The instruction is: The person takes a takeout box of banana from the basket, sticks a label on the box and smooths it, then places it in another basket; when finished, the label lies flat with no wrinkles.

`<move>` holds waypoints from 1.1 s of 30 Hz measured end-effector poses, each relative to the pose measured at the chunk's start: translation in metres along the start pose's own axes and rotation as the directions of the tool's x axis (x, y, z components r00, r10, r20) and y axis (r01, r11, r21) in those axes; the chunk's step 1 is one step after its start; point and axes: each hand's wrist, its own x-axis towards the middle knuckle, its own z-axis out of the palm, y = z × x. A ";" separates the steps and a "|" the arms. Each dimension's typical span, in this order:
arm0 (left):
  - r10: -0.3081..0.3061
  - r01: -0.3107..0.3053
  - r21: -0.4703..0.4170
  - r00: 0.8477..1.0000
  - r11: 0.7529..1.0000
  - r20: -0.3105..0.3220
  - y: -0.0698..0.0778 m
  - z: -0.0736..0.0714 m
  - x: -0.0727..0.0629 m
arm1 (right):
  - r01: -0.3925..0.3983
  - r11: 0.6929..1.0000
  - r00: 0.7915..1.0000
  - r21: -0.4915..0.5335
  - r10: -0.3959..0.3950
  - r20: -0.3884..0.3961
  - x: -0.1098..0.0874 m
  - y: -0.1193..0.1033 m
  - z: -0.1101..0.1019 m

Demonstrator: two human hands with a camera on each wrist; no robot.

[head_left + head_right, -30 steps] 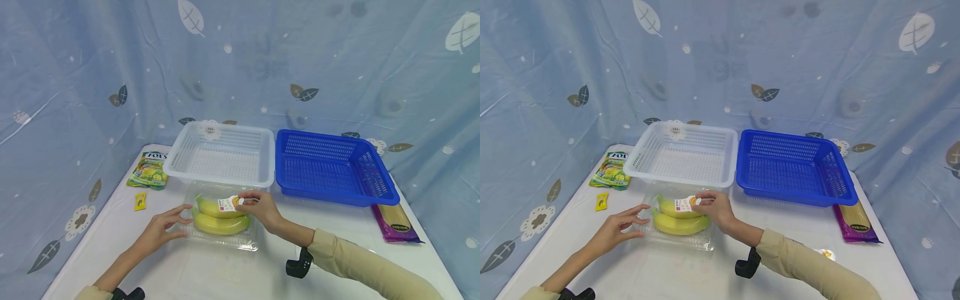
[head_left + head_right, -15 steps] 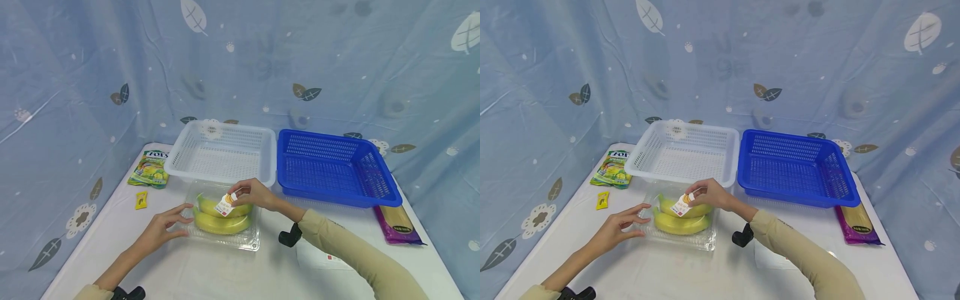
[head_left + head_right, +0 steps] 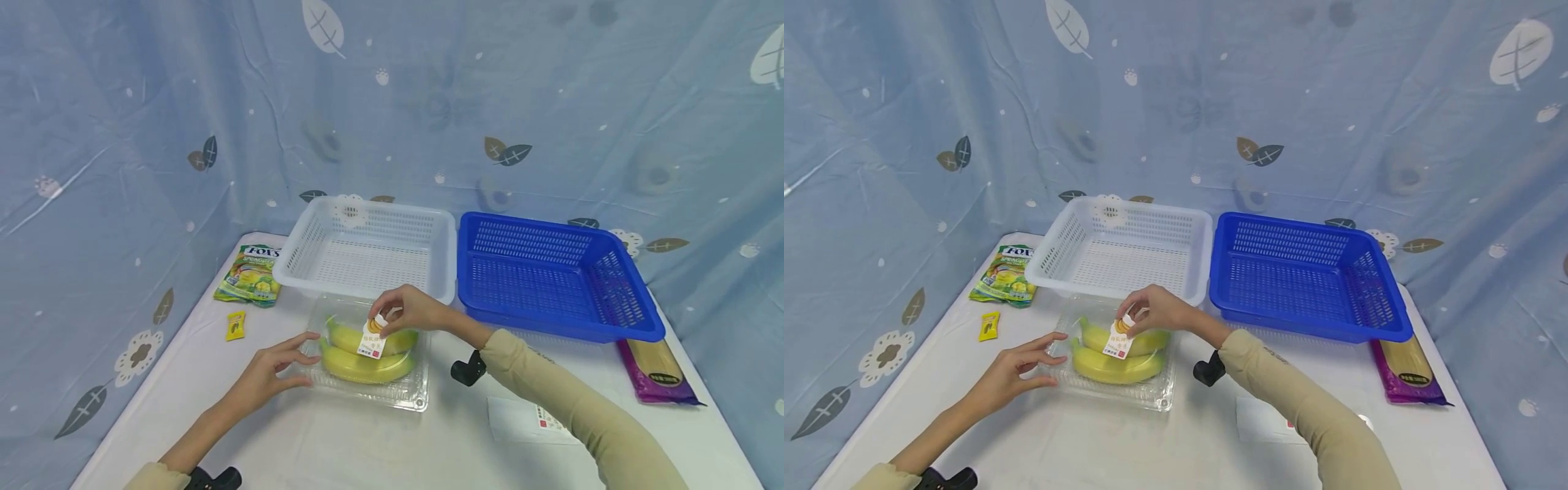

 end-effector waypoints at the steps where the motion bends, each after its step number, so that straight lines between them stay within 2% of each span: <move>1: 0.000 0.000 -0.001 1.000 1.000 0.001 0.000 0.000 0.000 | 0.004 1.000 1.000 -0.013 -0.004 -0.001 0.001 -0.001 0.000; 6: 0.001 -0.001 -0.004 1.000 1.000 0.006 0.001 0.001 0.000 | 0.033 0.998 0.999 -0.054 -0.034 -0.001 0.003 0.000 0.002; 12: 0.003 -0.003 0.005 1.000 1.000 0.001 0.002 0.001 0.000 | 0.080 0.981 0.997 -0.178 -0.075 0.032 0.003 0.000 0.005; 16: -0.001 0.001 0.006 1.000 1.000 0.001 0.002 0.001 0.001 | 0.106 0.948 0.994 -0.299 -0.102 0.028 0.001 -0.004 0.007; 20: 0.003 -0.003 0.007 1.000 1.000 -0.001 0.001 0.001 0.001 | 0.112 0.904 0.985 -0.413 -0.155 -0.071 -0.002 -0.008 0.013; 22: 0.010 -0.010 0.004 1.000 1.000 -0.005 0.000 0.001 0.000 | 0.097 0.927 0.977 -0.362 -0.158 -0.143 -0.004 -0.008 0.017; 24: 0.017 -0.017 0.001 1.000 1.000 -0.009 0.000 0.001 0.000 | 0.095 0.974 0.974 -0.204 -0.134 -0.183 -0.006 -0.007 0.022; 26: 0.020 -0.020 -0.003 1.000 1.000 -0.012 -0.001 0.000 -0.001 | 0.080 0.996 0.977 -0.023 -0.083 -0.197 -0.007 -0.006 0.026; 28: 0.019 -0.019 -0.005 1.000 1.000 -0.012 -0.001 0.000 -0.001 | 0.040 0.992 0.980 0.116 -0.017 -0.197 -0.009 -0.004 0.029; 29: 0.017 -0.017 -0.006 1.000 1.000 -0.010 0.000 0.000 -0.001 | 0.021 0.988 0.980 0.152 0.009 -0.198 -0.010 -0.004 0.030; 33: 0.001 -0.001 -0.007 1.000 1.000 -0.002 0.001 0.000 0.000 | -0.035 0.983 0.968 0.178 0.077 -0.238 -0.013 -0.003 0.033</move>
